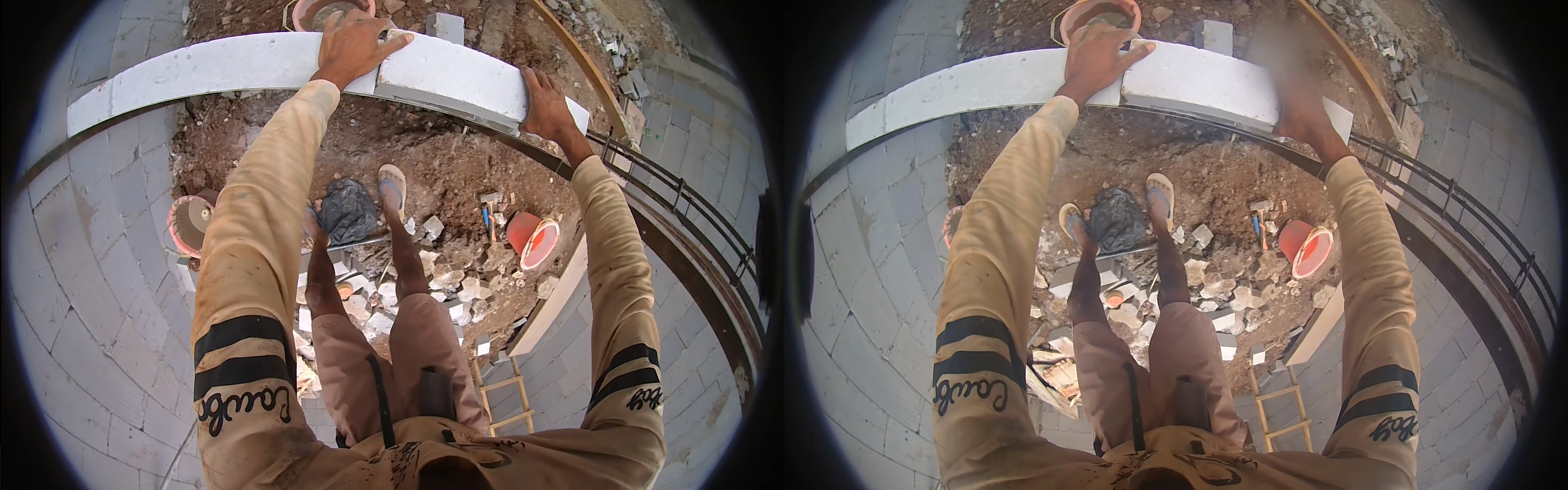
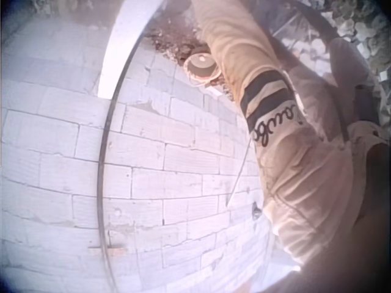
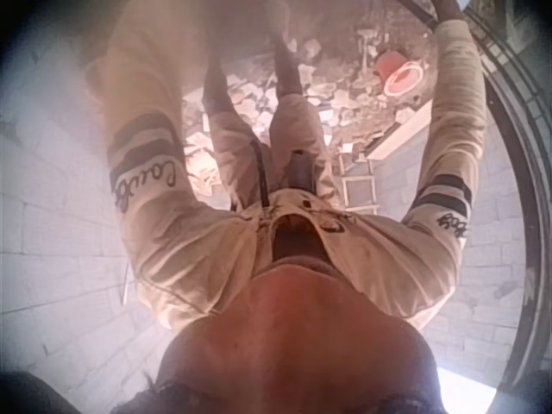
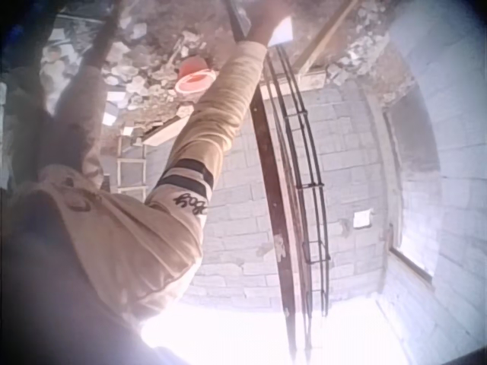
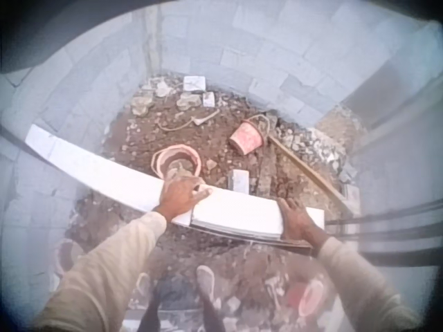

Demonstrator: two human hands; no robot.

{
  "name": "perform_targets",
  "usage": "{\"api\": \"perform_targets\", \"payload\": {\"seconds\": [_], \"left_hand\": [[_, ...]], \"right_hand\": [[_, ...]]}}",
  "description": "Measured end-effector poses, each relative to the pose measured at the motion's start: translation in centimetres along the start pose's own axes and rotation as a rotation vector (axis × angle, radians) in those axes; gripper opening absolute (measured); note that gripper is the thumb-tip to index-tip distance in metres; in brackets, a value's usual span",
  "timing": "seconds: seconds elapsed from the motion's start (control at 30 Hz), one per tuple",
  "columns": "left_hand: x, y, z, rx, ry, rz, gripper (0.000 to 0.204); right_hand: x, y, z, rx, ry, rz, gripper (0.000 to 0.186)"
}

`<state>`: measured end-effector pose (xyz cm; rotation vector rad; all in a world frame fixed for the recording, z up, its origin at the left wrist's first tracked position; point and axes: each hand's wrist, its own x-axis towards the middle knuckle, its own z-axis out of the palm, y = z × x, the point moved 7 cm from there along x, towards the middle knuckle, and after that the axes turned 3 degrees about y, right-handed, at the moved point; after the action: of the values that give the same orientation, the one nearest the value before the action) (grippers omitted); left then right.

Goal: The person measures and cuts a white tile, applies mortar to a curved wall section, and places the tile onto the mortar. The person then taps the tile with a hammer to secure it in place.

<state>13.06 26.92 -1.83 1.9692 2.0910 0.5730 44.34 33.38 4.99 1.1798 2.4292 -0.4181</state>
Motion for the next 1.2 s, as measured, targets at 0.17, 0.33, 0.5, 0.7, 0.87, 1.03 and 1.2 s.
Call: {"api": "perform_targets", "payload": {"seconds": [0.17, 0.33, 0.5, 0.7, 0.87, 1.03, 1.2], "left_hand": [[-0.1, 0.2, -0.4, 0.033, 0.038, 0.033, 0.061], [0.1, 0.2, -0.4, 0.072, -0.025, 0.04, 0.061], [-0.3, 0.9, -0.8, 0.099, -0.009, 0.098, 0.061], [-0.3, 0.7, -0.4, 0.102, -0.07, 0.064, 0.062], [0.0, 0.4, -0.4, 0.117, -0.085, 0.041, 0.065], [-0.1, 0.3, -0.3, 0.108, -0.116, -0.021, 0.077], [0.0, 0.5, -0.8, 0.078, -0.105, -0.035, 0.083]], "right_hand": [[-0.2, -0.1, 0.0, -0.033, 0.001, 0.005, 0.122], [0.5, 0.5, 0.8, 0.021, -0.106, -0.007, 0.122], [0.6, 0.6, 1.1, -0.022, -0.088, -0.024, 0.126], [0.3, 0.8, 2.1, -0.037, -0.058, 0.006, 0.122], [0.4, 0.8, 2.0, -0.048, -0.034, 0.009, 0.122], [-0.2, 0.5, 1.8, -0.035, -0.034, 0.045, 0.124], [-0.3, 1.1, 3.1, -0.043, 0.041, -0.065, 0.123]]}}
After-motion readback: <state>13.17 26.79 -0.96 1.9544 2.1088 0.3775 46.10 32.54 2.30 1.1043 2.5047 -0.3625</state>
